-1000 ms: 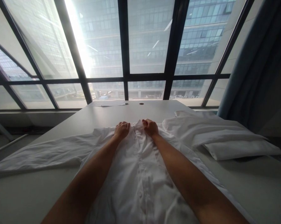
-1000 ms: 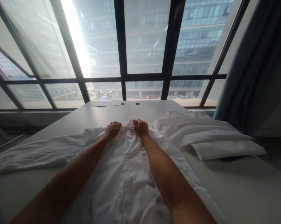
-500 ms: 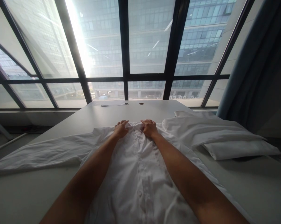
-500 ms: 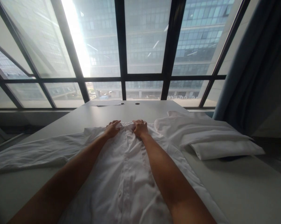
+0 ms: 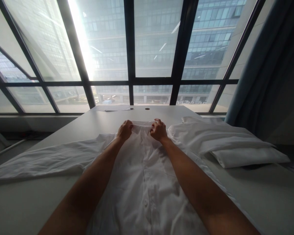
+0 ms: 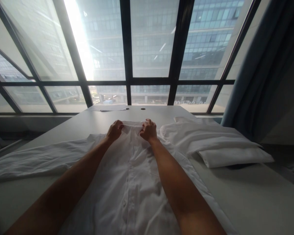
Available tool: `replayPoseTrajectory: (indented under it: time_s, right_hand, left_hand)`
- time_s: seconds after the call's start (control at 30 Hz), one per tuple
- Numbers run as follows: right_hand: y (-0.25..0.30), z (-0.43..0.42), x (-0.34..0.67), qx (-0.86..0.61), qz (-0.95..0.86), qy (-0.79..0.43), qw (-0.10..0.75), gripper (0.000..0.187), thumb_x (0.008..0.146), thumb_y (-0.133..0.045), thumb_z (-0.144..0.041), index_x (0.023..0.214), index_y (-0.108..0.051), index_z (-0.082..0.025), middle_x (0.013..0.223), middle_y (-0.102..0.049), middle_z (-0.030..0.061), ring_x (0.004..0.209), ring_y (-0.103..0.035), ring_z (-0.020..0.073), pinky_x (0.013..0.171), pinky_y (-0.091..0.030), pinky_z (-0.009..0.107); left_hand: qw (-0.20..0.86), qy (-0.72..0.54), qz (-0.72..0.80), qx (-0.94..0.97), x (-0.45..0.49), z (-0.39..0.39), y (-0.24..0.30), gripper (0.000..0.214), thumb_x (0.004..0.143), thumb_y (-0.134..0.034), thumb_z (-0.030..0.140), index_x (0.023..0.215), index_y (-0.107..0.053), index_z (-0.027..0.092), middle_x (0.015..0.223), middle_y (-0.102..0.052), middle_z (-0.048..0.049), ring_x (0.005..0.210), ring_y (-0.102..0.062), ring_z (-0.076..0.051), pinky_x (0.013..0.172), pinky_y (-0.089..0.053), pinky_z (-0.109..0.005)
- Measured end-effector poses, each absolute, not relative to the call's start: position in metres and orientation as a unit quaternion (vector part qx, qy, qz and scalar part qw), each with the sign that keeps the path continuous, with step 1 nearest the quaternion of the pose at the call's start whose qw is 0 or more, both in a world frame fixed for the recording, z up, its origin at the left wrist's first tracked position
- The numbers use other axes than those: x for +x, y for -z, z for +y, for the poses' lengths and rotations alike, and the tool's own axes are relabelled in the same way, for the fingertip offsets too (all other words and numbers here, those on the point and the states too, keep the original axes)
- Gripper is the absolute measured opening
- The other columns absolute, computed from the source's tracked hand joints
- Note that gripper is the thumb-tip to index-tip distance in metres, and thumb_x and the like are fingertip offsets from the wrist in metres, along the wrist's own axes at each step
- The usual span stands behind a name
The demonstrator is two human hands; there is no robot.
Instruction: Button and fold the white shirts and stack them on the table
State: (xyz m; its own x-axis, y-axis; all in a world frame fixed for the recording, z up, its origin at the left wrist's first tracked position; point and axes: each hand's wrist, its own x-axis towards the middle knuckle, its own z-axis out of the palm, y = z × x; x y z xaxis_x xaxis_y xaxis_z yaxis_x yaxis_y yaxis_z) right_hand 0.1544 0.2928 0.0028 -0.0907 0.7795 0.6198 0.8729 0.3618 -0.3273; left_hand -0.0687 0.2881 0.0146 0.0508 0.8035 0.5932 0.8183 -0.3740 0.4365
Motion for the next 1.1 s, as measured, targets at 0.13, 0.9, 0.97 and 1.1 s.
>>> replayPoseTrajectory:
  time_s: [0.13, 0.9, 0.97, 1.1]
  right_hand:
    - [0.006, 0.307, 0.158, -0.571, -0.687, -0.056, 0.446, 0.022, 0.070, -0.050, -0.019, 0.090, -0.060, -0.017, 0.112, -0.059, 0.0136, 0.104, -0.055, 0.0236, 0.094, -0.043, 0.035]
    - [0.002, 0.284, 0.146, -0.576, -0.754, 0.044, 0.314, 0.026, 0.089, -0.048, -0.024, 0.105, -0.068, -0.019, 0.113, -0.064, 0.0107, 0.107, -0.056, 0.0233, 0.097, -0.038, 0.036]
    - [0.004, 0.281, 0.141, -0.551, -0.793, 0.014, 0.260, 0.029, 0.091, -0.049, -0.033, 0.109, -0.068, -0.022, 0.119, -0.063, 0.0091, 0.112, -0.055, 0.0226, 0.101, -0.035, 0.038]
    - [0.011, 0.280, 0.136, -0.569, -0.803, -0.026, 0.172, 0.042, 0.094, -0.046, -0.044, 0.129, -0.059, -0.027, 0.142, -0.051, 0.0083, 0.134, -0.040, 0.0253, 0.112, -0.021, 0.052]
  left_hand:
    - [-0.010, 0.486, -0.526, -0.698, -0.069, 0.288, -0.019, 0.024, 0.085, -0.061, 0.022, 0.109, -0.056, 0.020, 0.094, -0.067, -0.0049, 0.084, -0.064, -0.018, 0.077, -0.050, -0.030]
    - [0.102, 0.280, -0.584, -0.755, -0.067, 0.274, -0.018, 0.023, 0.090, -0.055, 0.033, 0.107, -0.065, 0.021, 0.110, -0.067, -0.0095, 0.104, -0.061, -0.026, 0.092, -0.046, -0.039]
    - [0.059, 0.192, -0.584, -0.787, -0.063, 0.273, -0.013, 0.027, 0.091, -0.053, 0.041, 0.106, -0.067, 0.023, 0.112, -0.068, -0.0090, 0.106, -0.061, -0.026, 0.094, -0.046, -0.039]
    - [0.009, 0.108, -0.575, -0.811, -0.065, 0.277, 0.003, 0.039, 0.096, -0.040, 0.047, 0.123, -0.061, 0.027, 0.138, -0.056, -0.0105, 0.130, -0.048, -0.029, 0.107, -0.034, -0.050]
